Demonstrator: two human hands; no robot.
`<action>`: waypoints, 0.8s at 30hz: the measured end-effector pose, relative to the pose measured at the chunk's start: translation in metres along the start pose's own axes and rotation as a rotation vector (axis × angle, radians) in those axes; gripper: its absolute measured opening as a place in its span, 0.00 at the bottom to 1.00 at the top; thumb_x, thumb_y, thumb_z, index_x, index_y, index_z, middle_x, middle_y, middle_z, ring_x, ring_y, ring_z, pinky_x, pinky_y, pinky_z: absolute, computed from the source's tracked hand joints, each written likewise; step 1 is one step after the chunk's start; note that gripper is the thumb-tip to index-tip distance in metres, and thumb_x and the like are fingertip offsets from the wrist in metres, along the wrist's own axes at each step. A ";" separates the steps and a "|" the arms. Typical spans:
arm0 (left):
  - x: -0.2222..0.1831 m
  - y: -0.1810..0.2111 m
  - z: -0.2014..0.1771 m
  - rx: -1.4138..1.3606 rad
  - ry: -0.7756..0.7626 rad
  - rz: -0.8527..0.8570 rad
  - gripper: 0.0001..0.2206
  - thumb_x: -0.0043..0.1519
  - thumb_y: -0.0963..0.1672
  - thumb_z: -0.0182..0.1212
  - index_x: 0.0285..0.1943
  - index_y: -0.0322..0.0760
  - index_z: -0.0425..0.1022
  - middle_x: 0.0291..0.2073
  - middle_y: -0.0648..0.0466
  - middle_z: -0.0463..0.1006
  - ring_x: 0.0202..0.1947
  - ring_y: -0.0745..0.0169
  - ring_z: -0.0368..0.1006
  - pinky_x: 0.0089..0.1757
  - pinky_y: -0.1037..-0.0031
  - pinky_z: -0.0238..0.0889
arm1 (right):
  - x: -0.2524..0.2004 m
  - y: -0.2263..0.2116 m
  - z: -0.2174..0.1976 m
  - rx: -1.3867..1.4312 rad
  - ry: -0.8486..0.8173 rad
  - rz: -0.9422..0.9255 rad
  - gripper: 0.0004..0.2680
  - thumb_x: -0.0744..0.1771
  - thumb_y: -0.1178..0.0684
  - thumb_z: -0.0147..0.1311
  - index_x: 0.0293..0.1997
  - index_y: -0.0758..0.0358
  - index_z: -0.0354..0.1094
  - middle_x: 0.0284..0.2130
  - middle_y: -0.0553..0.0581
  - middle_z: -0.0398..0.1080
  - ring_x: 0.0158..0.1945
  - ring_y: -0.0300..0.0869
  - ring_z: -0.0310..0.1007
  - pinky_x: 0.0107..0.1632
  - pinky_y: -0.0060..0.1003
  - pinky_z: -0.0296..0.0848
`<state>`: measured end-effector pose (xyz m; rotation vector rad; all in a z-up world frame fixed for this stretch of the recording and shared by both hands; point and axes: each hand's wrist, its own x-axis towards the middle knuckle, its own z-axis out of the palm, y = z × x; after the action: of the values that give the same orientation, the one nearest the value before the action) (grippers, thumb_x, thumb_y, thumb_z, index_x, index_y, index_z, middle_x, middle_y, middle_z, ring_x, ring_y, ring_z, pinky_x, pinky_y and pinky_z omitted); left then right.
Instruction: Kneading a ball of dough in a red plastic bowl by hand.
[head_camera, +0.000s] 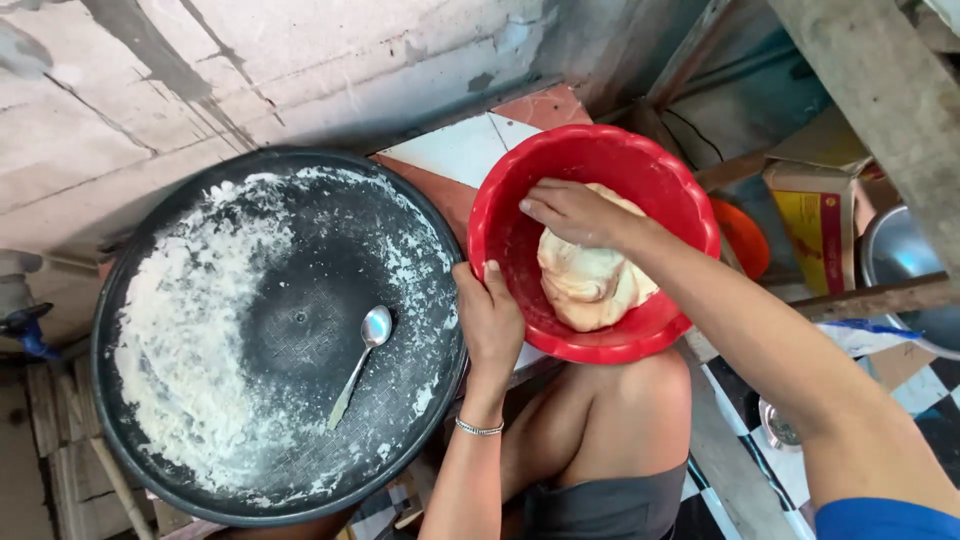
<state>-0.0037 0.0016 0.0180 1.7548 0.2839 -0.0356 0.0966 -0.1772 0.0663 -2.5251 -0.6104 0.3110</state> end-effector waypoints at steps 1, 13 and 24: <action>-0.002 0.002 0.001 0.004 0.001 0.006 0.12 0.72 0.48 0.42 0.49 0.34 0.61 0.35 0.40 0.69 0.38 0.33 0.70 0.39 0.53 0.63 | 0.001 0.009 0.003 0.002 0.006 -0.003 0.18 0.73 0.43 0.35 0.37 0.69 0.66 0.37 0.70 0.71 0.47 0.65 0.71 0.49 0.56 0.68; -0.011 0.010 0.002 0.044 0.033 -0.049 0.12 0.72 0.49 0.41 0.48 0.37 0.61 0.35 0.38 0.70 0.40 0.31 0.71 0.42 0.53 0.63 | -0.040 -0.016 -0.004 -0.723 -0.204 0.208 0.29 0.70 0.31 0.22 0.38 0.58 0.79 0.34 0.65 0.80 0.45 0.58 0.81 0.50 0.52 0.68; -0.011 0.006 0.002 -0.005 0.057 -0.018 0.11 0.72 0.49 0.42 0.45 0.37 0.60 0.34 0.39 0.67 0.39 0.36 0.68 0.44 0.56 0.62 | -0.043 -0.018 -0.031 -0.414 -0.372 0.356 0.30 0.68 0.35 0.21 0.49 0.67 0.76 0.53 0.72 0.74 0.63 0.67 0.67 0.64 0.62 0.64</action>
<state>-0.0131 -0.0033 0.0252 1.7499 0.3409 0.0020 0.0632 -0.1973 0.1062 -3.0032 -0.3811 0.8773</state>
